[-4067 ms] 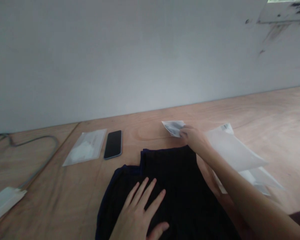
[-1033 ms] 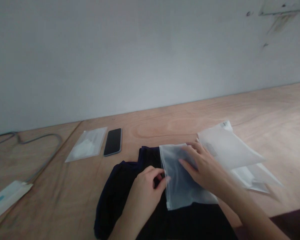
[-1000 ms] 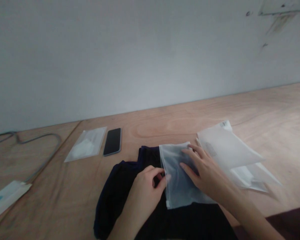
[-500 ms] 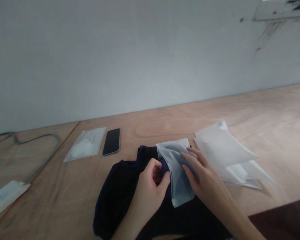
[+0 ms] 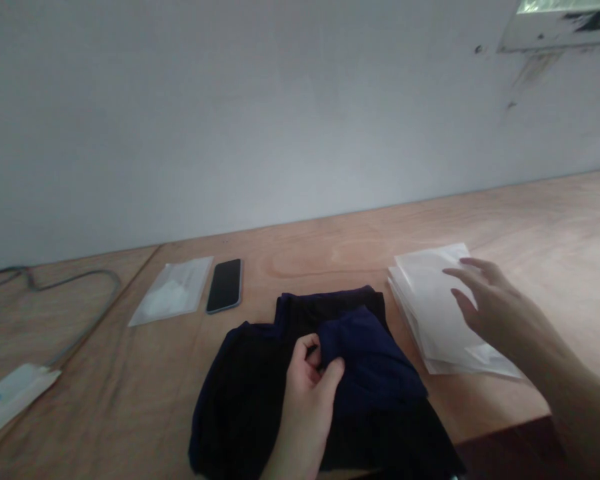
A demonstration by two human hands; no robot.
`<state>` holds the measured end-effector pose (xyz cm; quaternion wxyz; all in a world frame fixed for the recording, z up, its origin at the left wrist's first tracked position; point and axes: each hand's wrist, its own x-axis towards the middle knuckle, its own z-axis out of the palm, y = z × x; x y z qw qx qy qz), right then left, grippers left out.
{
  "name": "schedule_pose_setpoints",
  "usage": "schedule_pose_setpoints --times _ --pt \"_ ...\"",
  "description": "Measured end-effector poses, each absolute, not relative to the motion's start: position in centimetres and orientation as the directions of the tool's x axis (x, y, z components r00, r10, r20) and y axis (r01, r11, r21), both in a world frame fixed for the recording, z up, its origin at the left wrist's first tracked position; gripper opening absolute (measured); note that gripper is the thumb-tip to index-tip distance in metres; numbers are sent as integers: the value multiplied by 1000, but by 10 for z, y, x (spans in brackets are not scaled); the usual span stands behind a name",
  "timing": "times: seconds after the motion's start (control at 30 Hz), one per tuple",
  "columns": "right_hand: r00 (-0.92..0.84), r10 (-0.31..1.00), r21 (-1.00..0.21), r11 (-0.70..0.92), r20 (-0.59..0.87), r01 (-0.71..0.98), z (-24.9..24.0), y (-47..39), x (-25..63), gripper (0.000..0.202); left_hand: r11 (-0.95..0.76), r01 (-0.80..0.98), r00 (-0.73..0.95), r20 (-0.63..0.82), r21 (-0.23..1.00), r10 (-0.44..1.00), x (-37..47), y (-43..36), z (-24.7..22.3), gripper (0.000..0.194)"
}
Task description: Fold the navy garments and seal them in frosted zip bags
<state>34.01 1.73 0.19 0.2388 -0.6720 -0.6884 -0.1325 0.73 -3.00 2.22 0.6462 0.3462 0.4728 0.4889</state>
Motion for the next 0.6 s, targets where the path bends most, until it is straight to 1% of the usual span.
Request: schedule_pose_setpoints --times 0.07,0.1,0.13,0.17,0.2,0.23,0.27,0.3,0.33,0.37,0.4,0.47,0.5,0.57,0.6 --pt "-54 910 -167 134 411 977 -27 25 366 36 273 -221 136 -247 936 959 8 -34 11 56" --pt "-94 928 -180 168 361 969 -40 28 375 34 209 -145 137 -189 967 972 7 -35 7 61" --pt "-120 935 -188 191 332 963 -51 29 382 32 102 -38 120 -97 994 988 6 -37 4 63" --pt "-135 938 -188 202 320 961 -58 29 386 31 -36 103 97 26 994 995 4 -39 4 62" --pt "-134 937 -180 200 324 963 -62 29 386 31 -181 266 79 165 947 983 2 -41 7 60" --pt "-115 930 -166 182 348 969 -61 28 384 32 -306 429 76 303 850 950 0 -43 11 56" --pt "-87 919 -152 157 385 976 -55 26 379 33 -399 561 94 423 725 901 -1 -45 16 52" --pt "-62 901 -146 137 430 980 -47 24 370 34 -465 647 134 509 605 850 -2 -47 22 48" --pt "-52 881 -154 140 470 978 -35 21 359 35 -520 685 195 560 510 805 -2 -49 29 43" --pt "-54 861 -172 162 506 972 -22 19 346 37 -578 684 273 579 445 768 -1 -51 34 38" --pt "-103 851 -214 244 515 946 -8 17 332 37 -638 658 363 573 400 735 1 -53 38 34" --pt "-299 852 -358 465 430 810 16 15 301 39 -726 598 535 506 339 677 7 -54 41 35" --pt "-372 847 -434 518 380 737 25 15 286 40 -748 587 592 465 310 658 9 -54 39 35" --pt "-489 824 -546 559 284 624 36 19 263 37 -761 595 641 419 258 643 14 -53 34 28" --pt "-527 812 -579 562 251 590 40 22 255 33 -762 598 644 419 247 641 14 -52 32 23"
